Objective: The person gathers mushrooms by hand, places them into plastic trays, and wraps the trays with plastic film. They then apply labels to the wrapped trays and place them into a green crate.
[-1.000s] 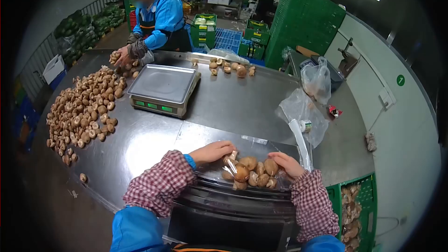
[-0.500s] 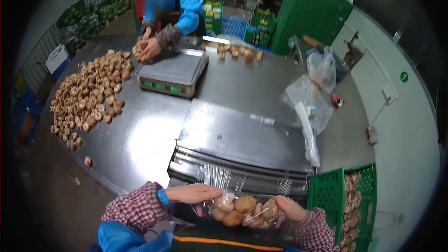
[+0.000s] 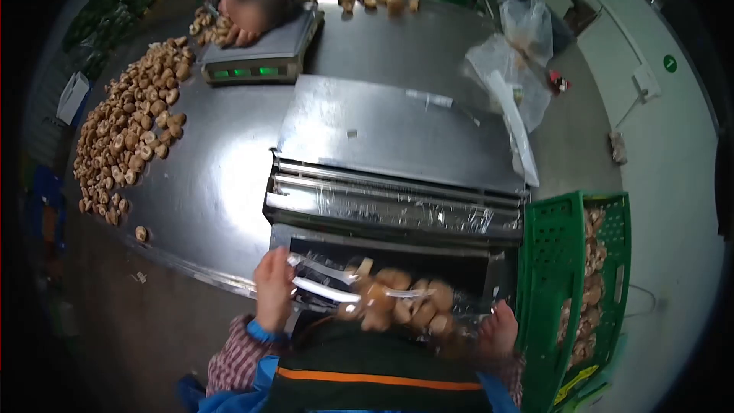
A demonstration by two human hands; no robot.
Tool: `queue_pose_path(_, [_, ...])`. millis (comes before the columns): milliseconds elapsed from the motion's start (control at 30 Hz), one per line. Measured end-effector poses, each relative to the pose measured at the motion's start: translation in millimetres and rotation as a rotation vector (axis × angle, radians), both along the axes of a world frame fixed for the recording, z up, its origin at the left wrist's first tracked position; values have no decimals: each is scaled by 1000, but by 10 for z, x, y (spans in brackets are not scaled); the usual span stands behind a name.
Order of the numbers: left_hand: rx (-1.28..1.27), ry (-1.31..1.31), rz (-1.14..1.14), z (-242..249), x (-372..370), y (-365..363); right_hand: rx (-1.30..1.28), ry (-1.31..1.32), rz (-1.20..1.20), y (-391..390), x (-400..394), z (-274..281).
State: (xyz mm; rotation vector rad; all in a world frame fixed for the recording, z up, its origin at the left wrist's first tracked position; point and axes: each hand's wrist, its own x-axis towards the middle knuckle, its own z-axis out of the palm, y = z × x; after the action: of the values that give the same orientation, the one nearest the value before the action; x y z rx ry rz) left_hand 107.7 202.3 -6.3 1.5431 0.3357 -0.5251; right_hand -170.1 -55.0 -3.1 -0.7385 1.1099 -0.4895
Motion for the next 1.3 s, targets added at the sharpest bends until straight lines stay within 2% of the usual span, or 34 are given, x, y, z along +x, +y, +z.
queue_pose_path(67, [-40, 160, 126, -220, -314, 459, -176, 179, 167, 225, -496, -376])
queue_pose_path(133, [-199, 509, 123, -604, -712, 848, -543, 416, 846, 403, -857, -920])
queue_pose_path(200, [-309, 747, -121, -1057, -1038, 774, 379, 91, 651, 662, -658, -1674])
queue_pose_path(233, [-305, 752, -124, -939, -1050, 594, 543, -120, 654, 798, -334, -1561])
queue_pose_path(300, [-312, 584, -606, -583, -925, 202, 498, -539, 839, 946, 201, -1032])
queue_pose_path(333, [-483, 354, -852, -1107, -1068, 436, 418, -699, 894, 963, 358, -759])
queue_pose_path(367, [-1067, 633, -1021, -1605, -1098, 374, 315, -826, 930, 948, 466, -533])
queue_pose_path(400, [-1655, 943, -1148, -1329, -908, -73, 250, -914, 958, 883, 575, -397])
queue_pose_path(433, [-1320, 822, -1103, -819, -869, -171, 808, -912, 1357, 547, 706, -441])
queue_pose_path(467, [-972, 736, -1075, 275, -674, -575, 490, -715, 895, 659, 359, -8])
queue_pose_path(500, [-960, 661, -1093, 455, -703, -702, 556, -773, 699, 704, 131, 1])
queue_pose_path(533, [-981, 747, -1090, 401, -715, -782, 608, -839, 505, 663, -41, 26])
queue_pose_path(600, [-826, 549, -1210, 543, -762, -1101, 87, -724, 650, 499, -232, 185])
queue_pose_path(667, [-741, 19, -1485, 791, -956, -1619, -303, -201, 695, 317, -219, 147])
queue_pose_path(700, [-707, -151, -1451, 922, -1107, -1810, -688, -68, 391, 262, -156, 290])
queue_pose_path(733, [-675, -326, -1402, 1024, -1256, -1973, -728, -8, 216, 0, -291, 400])
queue_pose_path(767, [-754, -375, -1362, 1056, -1360, -2095, -639, -76, 14, -379, -585, 613])
queue_pose_path(833, [-691, -575, -1402, 1159, -1337, -2186, -554, -280, -355, -1010, -1342, 1095])
queue_pose_path(900, [-502, -726, -1389, 1023, -1186, -2146, -567, -324, -545, -1418, -2139, 1485])
queue_pose_path(933, [-409, -665, -1312, 878, -1140, -2118, -529, -264, -587, -1487, -2429, 1505])
queue_pose_path(1000, [-329, -333, -1119, 655, -1093, -2074, -392, -62, -514, -1550, -2826, 1272])
queue_pose_path(1033, [-327, -328, -1119, 627, -1082, -2064, -319, 50, -443, -1548, -3059, 900])
queue_pose_path(1067, [-318, -368, -1108, 607, -1077, -2064, -182, 186, -348, -1594, -3648, 249])
queue_pose_path(1100, [-305, -406, -1095, 590, -1077, -2062, -46, 292, -445, -1506, -3450, 106])
queue_pose_path(1133, [-298, -400, -1090, 576, -1074, -2065, 52, 347, -463, -1480, -3205, 23])
queue_pose_path(1233, [-270, -454, -1101, 613, -1037, -2053, 112, 371, -480, -1440, -3142, -330])
queue_pose_path(1300, [-254, -453, -1079, 524, -1025, -1978, 107, 283, -444, -1426, -3057, -12])
